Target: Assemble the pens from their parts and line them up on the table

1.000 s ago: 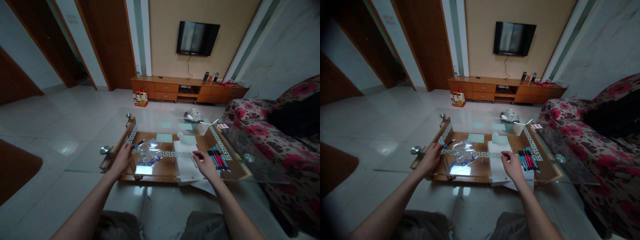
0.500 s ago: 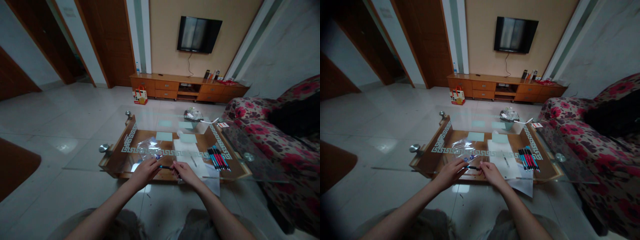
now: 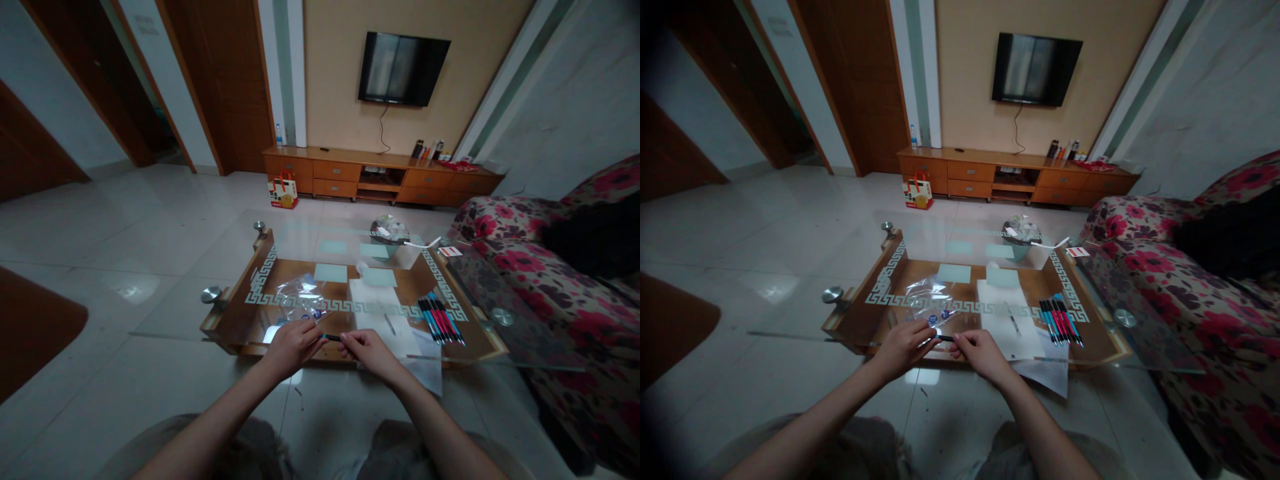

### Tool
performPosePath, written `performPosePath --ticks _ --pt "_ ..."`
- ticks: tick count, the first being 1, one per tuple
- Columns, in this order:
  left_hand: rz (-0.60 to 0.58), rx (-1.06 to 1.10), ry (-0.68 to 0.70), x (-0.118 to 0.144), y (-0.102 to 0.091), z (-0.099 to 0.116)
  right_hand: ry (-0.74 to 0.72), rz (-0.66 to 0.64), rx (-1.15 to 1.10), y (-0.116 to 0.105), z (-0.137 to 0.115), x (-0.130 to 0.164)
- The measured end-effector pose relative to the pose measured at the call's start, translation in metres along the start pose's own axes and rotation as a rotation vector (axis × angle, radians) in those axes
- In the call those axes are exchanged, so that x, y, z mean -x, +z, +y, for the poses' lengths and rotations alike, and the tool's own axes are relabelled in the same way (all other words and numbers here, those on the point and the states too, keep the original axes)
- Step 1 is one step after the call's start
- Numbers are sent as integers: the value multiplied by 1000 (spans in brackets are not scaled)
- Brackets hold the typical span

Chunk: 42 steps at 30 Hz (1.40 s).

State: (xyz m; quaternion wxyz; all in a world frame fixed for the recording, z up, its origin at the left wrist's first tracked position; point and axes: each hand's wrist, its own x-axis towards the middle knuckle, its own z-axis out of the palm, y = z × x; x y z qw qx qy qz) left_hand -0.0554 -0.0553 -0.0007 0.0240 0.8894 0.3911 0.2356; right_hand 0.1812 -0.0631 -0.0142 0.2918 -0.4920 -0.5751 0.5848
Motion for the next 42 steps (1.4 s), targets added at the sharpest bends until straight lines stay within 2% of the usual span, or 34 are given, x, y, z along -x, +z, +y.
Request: performPosePath --ticks 6,13,20,25,30,35,42 --pt "4 14 6 -1 -4 3 -46 17 64 0 -7 4" --pt "-18 10 -19 -2 -6 4 -178 88 180 -2 -10 4" --pt "15 73 -64 -2 -4 3 -111 147 97 -3 -3 1" --pt "-4 74 -64 -1 -4 3 -59 78 137 -7 0 0" --pt "-21 87 -72 -1 -3 1 -58 83 162 -7 -2 0" --pt "-2 88 -67 0 -3 1 -131 137 137 -5 -6 0" --pt "0 83 -67 -1 -4 1 -95 145 126 -5 -6 1"
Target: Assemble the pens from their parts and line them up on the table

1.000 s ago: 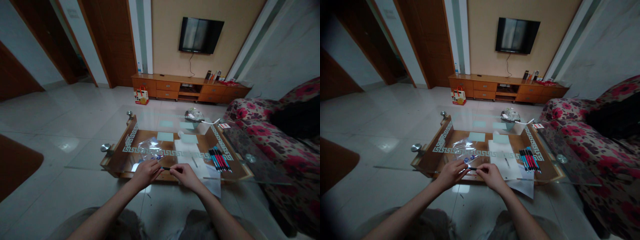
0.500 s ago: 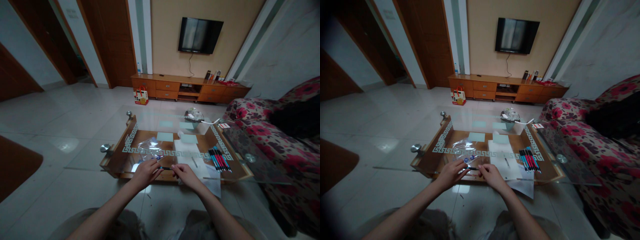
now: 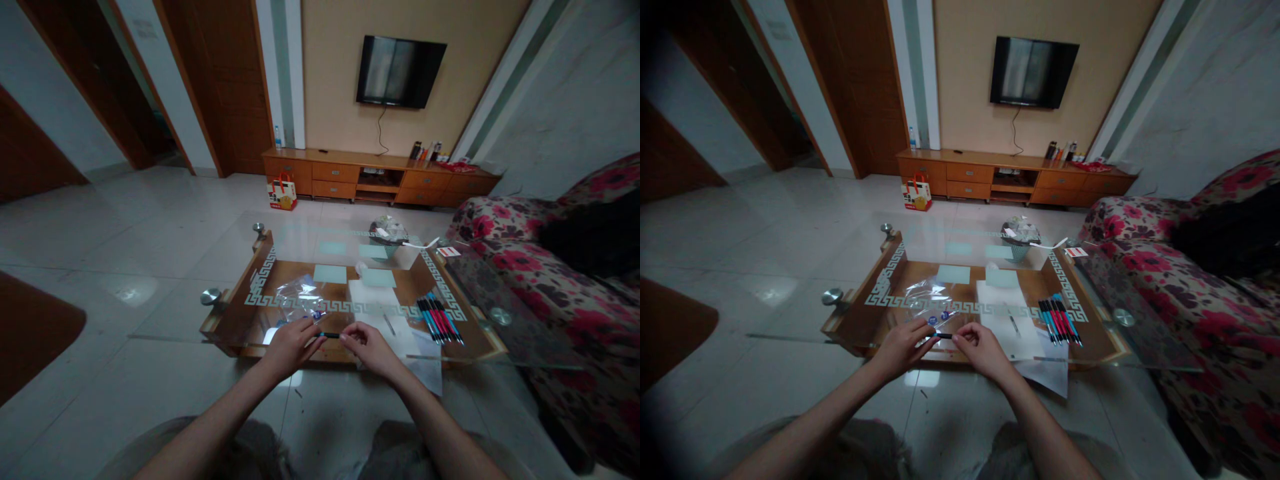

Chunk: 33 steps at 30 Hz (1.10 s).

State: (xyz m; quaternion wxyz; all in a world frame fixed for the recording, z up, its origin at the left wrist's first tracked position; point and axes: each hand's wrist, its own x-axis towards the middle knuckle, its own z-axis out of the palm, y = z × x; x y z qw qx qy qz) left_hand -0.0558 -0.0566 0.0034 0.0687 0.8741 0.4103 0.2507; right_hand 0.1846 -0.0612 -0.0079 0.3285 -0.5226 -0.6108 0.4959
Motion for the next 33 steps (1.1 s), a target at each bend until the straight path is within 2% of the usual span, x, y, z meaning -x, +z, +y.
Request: performPosePath --ticks 5,8,14,21,25,28,33 --pt "17 3 6 0 1 -1 13 -49 -3 -1 1 -1" --pt "17 4 8 0 1 -1 9 -19 -21 -1 1 -2" --pt "95 18 80 -1 1 -1 2 51 -56 0 2 -3" --pt "84 2 101 0 0 -2 -25 94 -60 -2 -2 -2" --pt "20 -42 74 0 1 -3 -33 123 -61 -3 -3 -3" --pt "4 -63 57 0 2 -4 -46 157 -61 -8 0 -5" --pt "50 -67 60 0 2 -4 -71 274 34 -29 9 -9"
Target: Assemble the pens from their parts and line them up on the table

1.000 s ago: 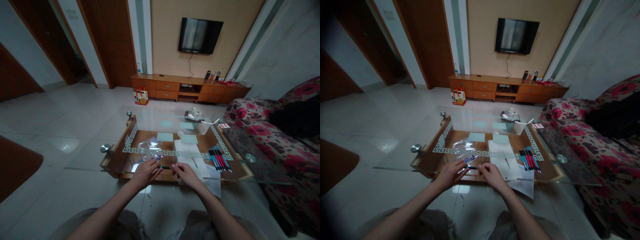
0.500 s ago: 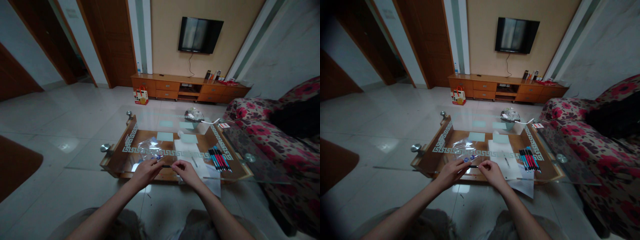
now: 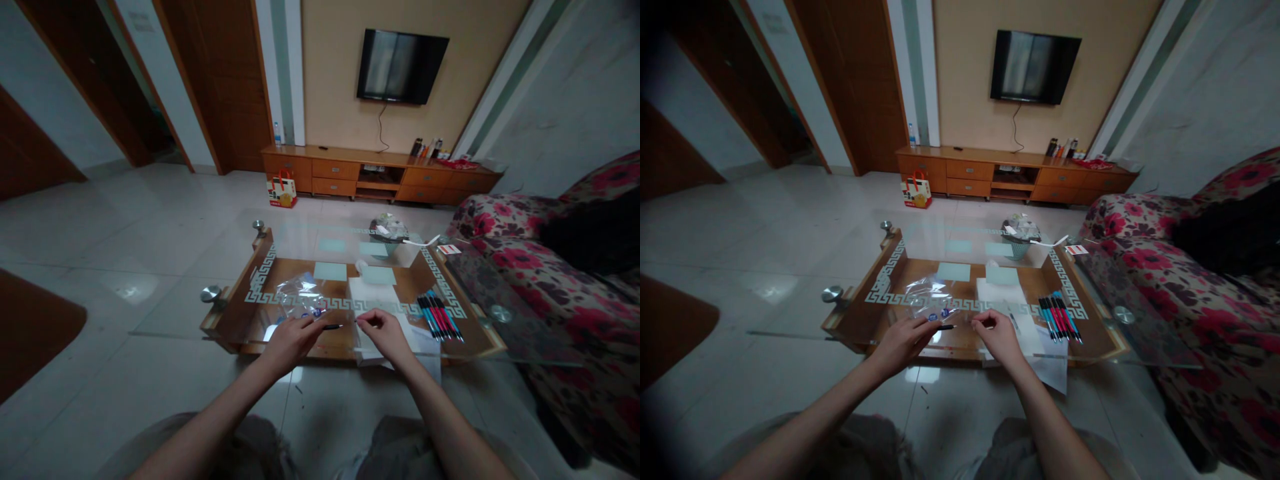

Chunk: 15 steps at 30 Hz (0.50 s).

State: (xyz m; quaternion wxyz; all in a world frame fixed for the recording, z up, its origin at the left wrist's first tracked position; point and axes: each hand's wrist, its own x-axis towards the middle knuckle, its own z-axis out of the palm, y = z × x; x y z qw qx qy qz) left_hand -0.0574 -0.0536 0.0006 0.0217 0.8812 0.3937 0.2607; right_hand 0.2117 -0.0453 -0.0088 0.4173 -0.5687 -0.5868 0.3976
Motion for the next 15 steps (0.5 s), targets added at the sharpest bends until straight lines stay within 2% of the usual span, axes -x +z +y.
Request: performPosePath --ticks 4,9,15 --pt "6 6 -14 0 0 1 -55 90 145 -10 6 -5" --pt "-27 9 -7 -1 -3 3 -147 84 333 -3 5 -5" --pt "-56 -10 0 -2 -7 2 -233 40 416 3 4 -9"
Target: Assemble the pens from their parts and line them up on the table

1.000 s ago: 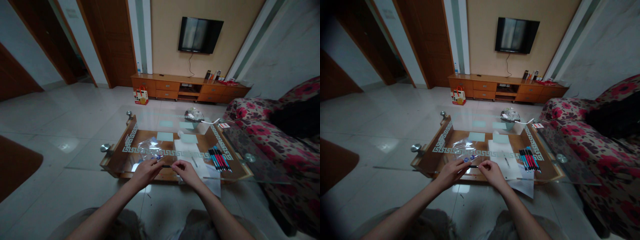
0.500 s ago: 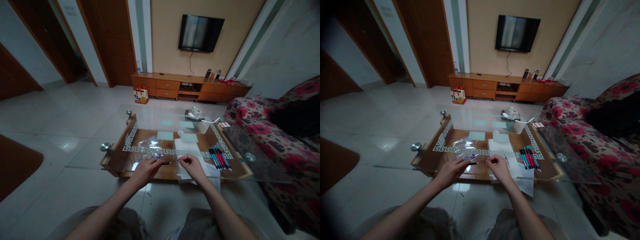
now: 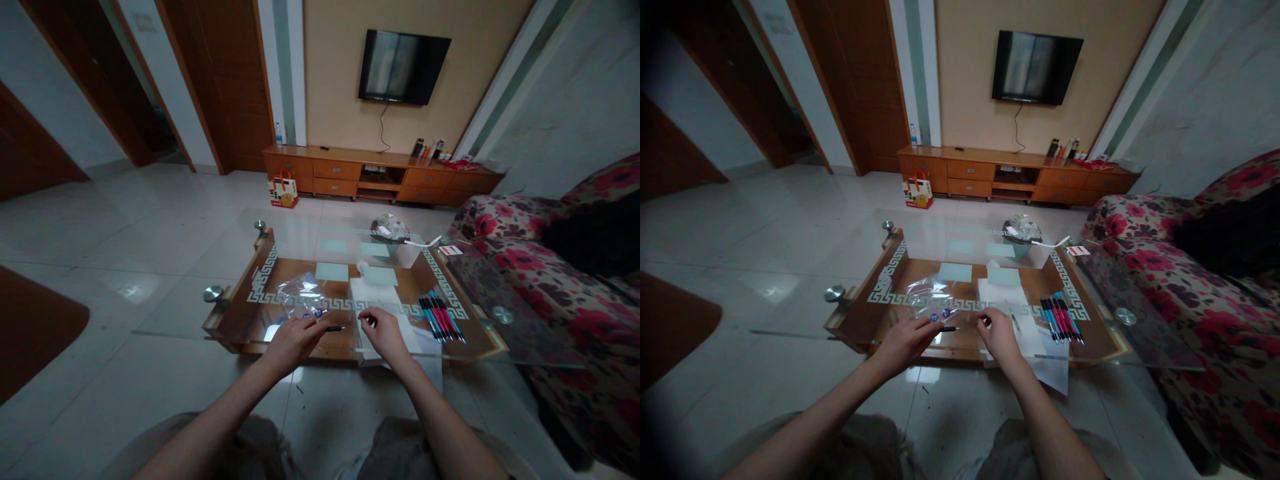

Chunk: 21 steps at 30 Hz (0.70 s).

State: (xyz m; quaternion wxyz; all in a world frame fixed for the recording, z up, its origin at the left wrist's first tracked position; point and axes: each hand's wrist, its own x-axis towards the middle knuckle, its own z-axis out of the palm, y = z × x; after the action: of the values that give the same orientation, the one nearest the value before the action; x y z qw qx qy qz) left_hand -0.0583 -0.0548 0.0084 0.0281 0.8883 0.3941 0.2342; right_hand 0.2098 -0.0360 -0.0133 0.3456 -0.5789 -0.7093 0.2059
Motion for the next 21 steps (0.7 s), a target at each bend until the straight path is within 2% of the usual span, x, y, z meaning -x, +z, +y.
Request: performPosePath --ticks 14,21 --pt "-17 -17 -1 -1 -3 -1 -85 -46 12 22 4 -12" --pt "-37 -10 -9 -1 -2 -3 -91 -56 48 23 3 -12"
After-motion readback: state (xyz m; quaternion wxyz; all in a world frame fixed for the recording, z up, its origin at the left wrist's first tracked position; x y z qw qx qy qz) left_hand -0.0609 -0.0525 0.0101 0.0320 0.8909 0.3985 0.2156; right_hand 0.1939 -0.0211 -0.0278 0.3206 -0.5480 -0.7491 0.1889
